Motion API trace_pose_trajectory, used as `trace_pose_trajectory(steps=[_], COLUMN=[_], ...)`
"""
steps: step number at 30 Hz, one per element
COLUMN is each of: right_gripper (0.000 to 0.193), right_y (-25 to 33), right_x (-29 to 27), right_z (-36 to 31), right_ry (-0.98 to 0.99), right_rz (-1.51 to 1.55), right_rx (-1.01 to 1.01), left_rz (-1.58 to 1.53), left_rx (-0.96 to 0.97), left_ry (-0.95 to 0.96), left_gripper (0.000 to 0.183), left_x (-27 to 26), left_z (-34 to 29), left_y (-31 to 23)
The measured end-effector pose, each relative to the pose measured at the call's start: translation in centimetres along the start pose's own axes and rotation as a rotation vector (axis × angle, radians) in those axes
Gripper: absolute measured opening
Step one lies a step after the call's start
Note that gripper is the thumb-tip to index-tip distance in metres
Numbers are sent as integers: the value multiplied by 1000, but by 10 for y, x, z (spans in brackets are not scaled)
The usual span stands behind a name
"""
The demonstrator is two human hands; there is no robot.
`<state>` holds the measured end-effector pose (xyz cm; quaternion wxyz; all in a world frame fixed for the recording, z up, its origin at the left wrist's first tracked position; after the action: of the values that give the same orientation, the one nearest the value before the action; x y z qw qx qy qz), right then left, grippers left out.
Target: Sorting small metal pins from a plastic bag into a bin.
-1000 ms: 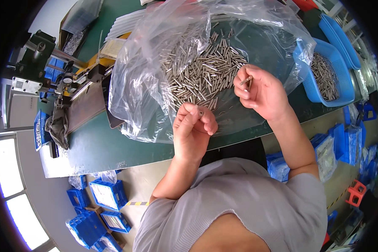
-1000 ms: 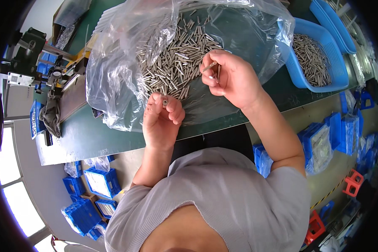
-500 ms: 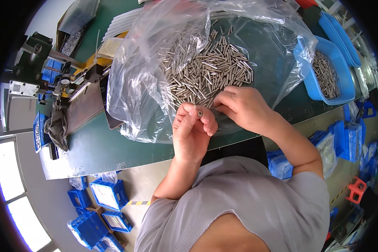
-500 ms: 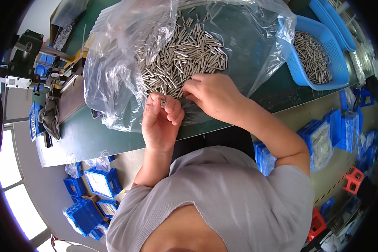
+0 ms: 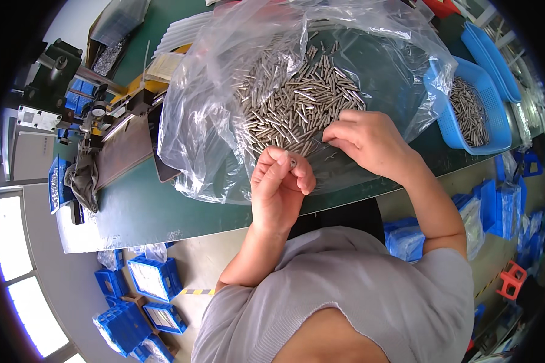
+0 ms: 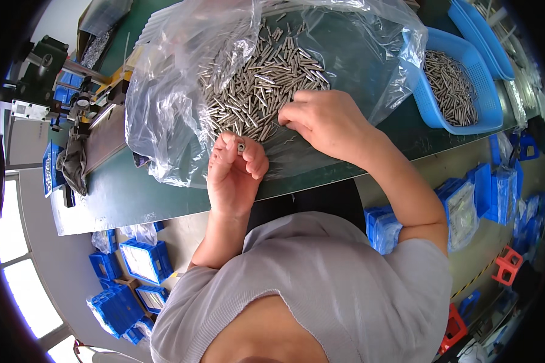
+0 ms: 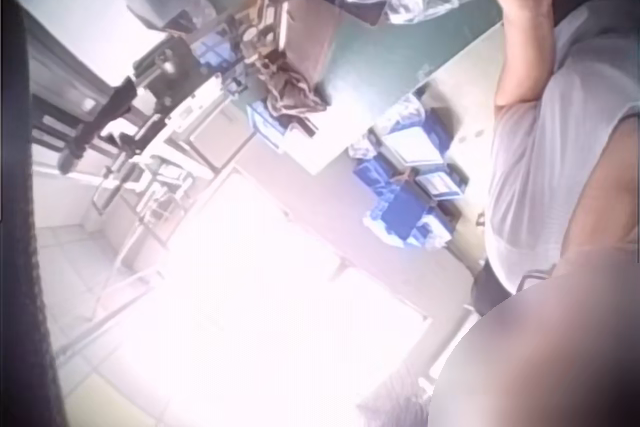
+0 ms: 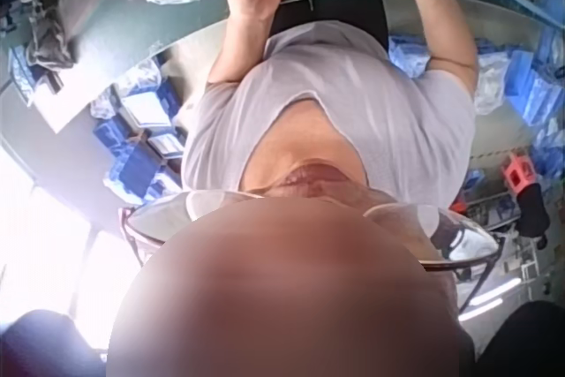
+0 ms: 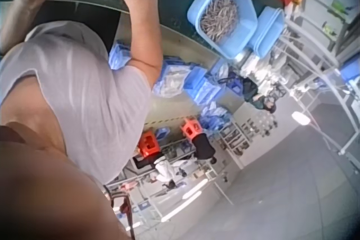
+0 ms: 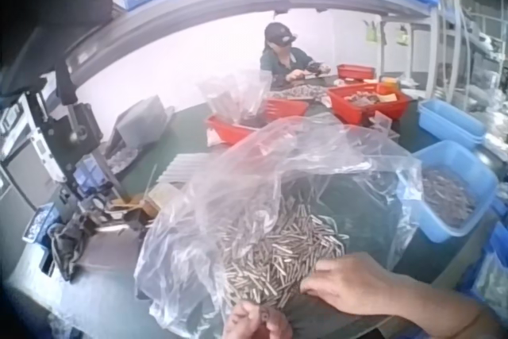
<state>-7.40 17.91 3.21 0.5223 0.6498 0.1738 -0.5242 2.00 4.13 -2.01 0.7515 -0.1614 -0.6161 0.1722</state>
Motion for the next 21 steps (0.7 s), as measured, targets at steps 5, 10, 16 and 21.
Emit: trace_pose_trajectory(steps=[5, 10, 16, 21], right_gripper=[12, 13, 5, 12], right_y=[0, 0, 4, 13], right_x=[9, 14, 1, 14], right_z=[5, 8, 8, 7], right_ry=[36, 104, -14, 205], right_rz=[-82, -210, 584, 1284], right_rx=[-1, -32, -15, 95], left_rz=[-10, 8, 64, 88], left_rx=[-3, -8, -74, -113], left_ry=[-24, -6, 25, -3], left_gripper=[11, 11, 9, 8], left_x=[2, -1, -1, -1], left_z=[0, 0, 0, 0], left_y=[0, 1, 3, 6])
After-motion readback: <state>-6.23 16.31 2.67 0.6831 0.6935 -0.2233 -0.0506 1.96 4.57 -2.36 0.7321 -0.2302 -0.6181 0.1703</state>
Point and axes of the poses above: each hand's wrist, its own z-axis towards the middle knuckle, its own x-axis out of the palm, y = z × x, the point moved 4 cm from there along z, towards the middle knuckle, and after that the axes turned 14 degrees about y, right-handed, at the moved point
